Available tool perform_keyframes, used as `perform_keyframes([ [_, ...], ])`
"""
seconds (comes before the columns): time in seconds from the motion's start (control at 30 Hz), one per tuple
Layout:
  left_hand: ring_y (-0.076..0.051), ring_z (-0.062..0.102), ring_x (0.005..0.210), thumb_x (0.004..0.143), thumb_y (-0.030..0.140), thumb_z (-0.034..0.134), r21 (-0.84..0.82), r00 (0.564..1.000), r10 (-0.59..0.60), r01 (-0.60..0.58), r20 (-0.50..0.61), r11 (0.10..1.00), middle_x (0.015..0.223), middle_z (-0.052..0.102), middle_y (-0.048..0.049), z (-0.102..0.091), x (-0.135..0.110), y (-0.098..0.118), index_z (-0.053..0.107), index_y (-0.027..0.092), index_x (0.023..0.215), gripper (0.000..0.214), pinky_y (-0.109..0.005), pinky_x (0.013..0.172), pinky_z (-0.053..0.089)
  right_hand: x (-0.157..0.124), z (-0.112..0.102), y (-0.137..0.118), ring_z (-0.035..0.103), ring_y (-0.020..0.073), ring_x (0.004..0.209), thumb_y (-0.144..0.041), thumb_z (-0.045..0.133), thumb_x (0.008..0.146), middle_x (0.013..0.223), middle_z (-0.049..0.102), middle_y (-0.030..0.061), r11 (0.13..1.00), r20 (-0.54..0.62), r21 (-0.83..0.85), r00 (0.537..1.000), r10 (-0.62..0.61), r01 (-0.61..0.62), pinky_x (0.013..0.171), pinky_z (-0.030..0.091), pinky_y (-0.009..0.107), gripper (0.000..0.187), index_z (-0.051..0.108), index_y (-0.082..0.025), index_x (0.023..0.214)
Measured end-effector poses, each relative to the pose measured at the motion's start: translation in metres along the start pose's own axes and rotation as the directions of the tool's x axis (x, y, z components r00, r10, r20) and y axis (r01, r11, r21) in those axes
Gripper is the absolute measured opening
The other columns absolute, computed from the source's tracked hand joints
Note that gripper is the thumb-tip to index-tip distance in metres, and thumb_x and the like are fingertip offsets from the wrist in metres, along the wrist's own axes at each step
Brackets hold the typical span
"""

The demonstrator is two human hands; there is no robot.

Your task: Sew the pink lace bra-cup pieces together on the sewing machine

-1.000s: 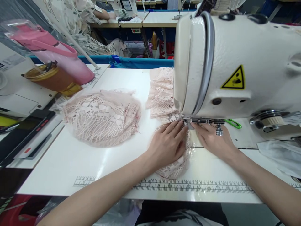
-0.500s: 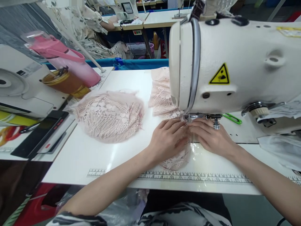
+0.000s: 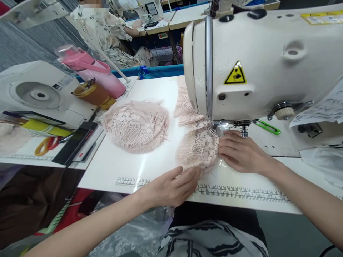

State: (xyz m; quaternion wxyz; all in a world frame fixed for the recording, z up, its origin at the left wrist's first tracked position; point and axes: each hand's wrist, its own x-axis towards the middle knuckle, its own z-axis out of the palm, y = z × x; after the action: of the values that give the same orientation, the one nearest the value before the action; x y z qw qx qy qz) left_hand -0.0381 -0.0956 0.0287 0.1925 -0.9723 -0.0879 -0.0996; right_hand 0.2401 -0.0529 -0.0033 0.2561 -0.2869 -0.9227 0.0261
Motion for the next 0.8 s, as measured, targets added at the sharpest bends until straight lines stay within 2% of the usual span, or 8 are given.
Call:
perform_keyframes([
  [0.07, -0.020, 0.063, 0.101, 0.092, 0.009, 0.051, -0.168, 0.972, -0.231, 0.224, -0.028, 0.960, 0.112, 0.068, -0.0109, -0.003, 0.000, 0.004, 0.062, 0.011, 0.105, 0.017, -0.027, 0.068, 0.053, -0.002, 0.001, 0.002, 0.059, 0.0170, 0.086, -0.018, 0.049, 0.089, 0.085, 0.067, 0.0027, 0.999, -0.043, 0.033, 0.999, 0.004, -0.002, 0.075, 0.044, 0.033, 0.012, 0.061, -0.017, 0.089],
  [0.13, -0.017, 0.066, 0.097, 0.094, 0.009, 0.044, -0.410, 0.863, -0.503, 0.479, 0.054, 0.776, 0.111, 0.067, -0.0105, -0.012, 0.006, 0.001, 0.056, 0.013, 0.108, 0.018, -0.024, 0.068, 0.054, -0.003, 0.002, 0.004, 0.059, 0.0182, 0.088, -0.018, 0.051, 0.087, 0.084, 0.066, 0.0026, 0.997, -0.085, 0.069, 0.996, 0.024, -0.018, 0.074, 0.044, 0.034, 0.009, 0.059, -0.018, 0.089],
  [0.2, -0.013, 0.067, 0.084, 0.098, 0.014, 0.039, -0.558, 0.758, -0.616, 0.612, 0.213, 0.560, 0.105, 0.066, -0.0079, -0.021, 0.016, -0.010, 0.051, 0.015, 0.109, 0.017, -0.022, 0.064, 0.053, -0.004, 0.002, 0.005, 0.059, 0.0185, 0.087, -0.017, 0.051, 0.085, 0.085, 0.065, 0.0026, 0.994, -0.119, 0.099, 0.992, 0.051, -0.039, 0.074, 0.044, 0.034, 0.006, 0.057, -0.019, 0.087],
  [0.23, -0.013, 0.067, 0.077, 0.099, 0.018, 0.040, -0.579, 0.747, -0.611, 0.629, 0.264, 0.519, 0.098, 0.066, -0.0057, -0.023, 0.021, -0.018, 0.050, 0.016, 0.109, 0.015, -0.022, 0.062, 0.051, -0.004, 0.001, 0.006, 0.058, 0.0183, 0.086, -0.016, 0.051, 0.084, 0.085, 0.065, 0.0024, 0.993, -0.133, 0.113, 0.989, 0.062, -0.047, 0.074, 0.045, 0.035, 0.006, 0.055, -0.019, 0.085],
  [0.4, -0.018, 0.065, 0.078, 0.087, 0.021, 0.060, -0.503, 0.874, -0.407, 0.486, 0.266, 0.715, 0.088, 0.067, -0.0028, 0.001, 0.044, -0.047, 0.056, 0.017, 0.108, 0.022, -0.027, 0.064, 0.046, -0.001, -0.003, 0.003, 0.057, 0.0168, 0.078, -0.013, 0.051, 0.082, 0.082, 0.063, 0.0011, 0.987, -0.185, 0.155, 0.980, 0.068, -0.039, 0.077, 0.047, 0.039, 0.008, 0.051, -0.021, 0.084],
  [0.53, -0.014, 0.056, 0.060, 0.083, 0.006, 0.049, -0.365, 0.946, -0.324, 0.310, 0.023, 0.878, 0.069, 0.063, 0.0009, 0.037, 0.054, -0.047, 0.062, 0.017, 0.086, 0.017, -0.028, 0.060, 0.037, -0.001, -0.004, 0.000, 0.062, 0.0190, 0.087, -0.017, 0.053, 0.084, 0.088, 0.066, 0.0035, 0.994, -0.142, 0.106, 0.990, 0.026, -0.011, 0.075, 0.049, 0.037, 0.010, 0.055, -0.020, 0.094],
  [0.67, -0.013, 0.048, 0.053, 0.085, 0.003, 0.043, -0.247, 0.931, -0.308, 0.257, -0.196, 0.934, 0.060, 0.057, 0.0023, 0.050, 0.053, -0.040, 0.061, 0.016, 0.077, 0.023, -0.028, 0.057, 0.030, 0.001, -0.005, -0.003, 0.061, 0.0223, 0.106, -0.031, 0.058, 0.088, 0.115, 0.065, 0.0100, 0.998, 0.004, -0.024, 0.999, 0.051, -0.051, 0.076, 0.053, 0.037, 0.032, 0.055, -0.015, 0.116],
  [0.8, -0.012, 0.044, 0.052, 0.088, 0.003, 0.045, -0.231, 0.902, -0.339, 0.282, -0.267, 0.931, 0.058, 0.055, 0.0036, 0.049, 0.051, -0.037, 0.060, 0.016, 0.074, 0.024, -0.028, 0.057, 0.029, 0.009, -0.006, -0.006, 0.059, 0.0226, 0.113, -0.035, 0.057, 0.091, 0.113, 0.067, 0.0085, 0.991, 0.065, -0.134, 0.998, 0.021, -0.012, 0.095, 0.051, 0.046, 0.026, 0.059, -0.018, 0.110],
])
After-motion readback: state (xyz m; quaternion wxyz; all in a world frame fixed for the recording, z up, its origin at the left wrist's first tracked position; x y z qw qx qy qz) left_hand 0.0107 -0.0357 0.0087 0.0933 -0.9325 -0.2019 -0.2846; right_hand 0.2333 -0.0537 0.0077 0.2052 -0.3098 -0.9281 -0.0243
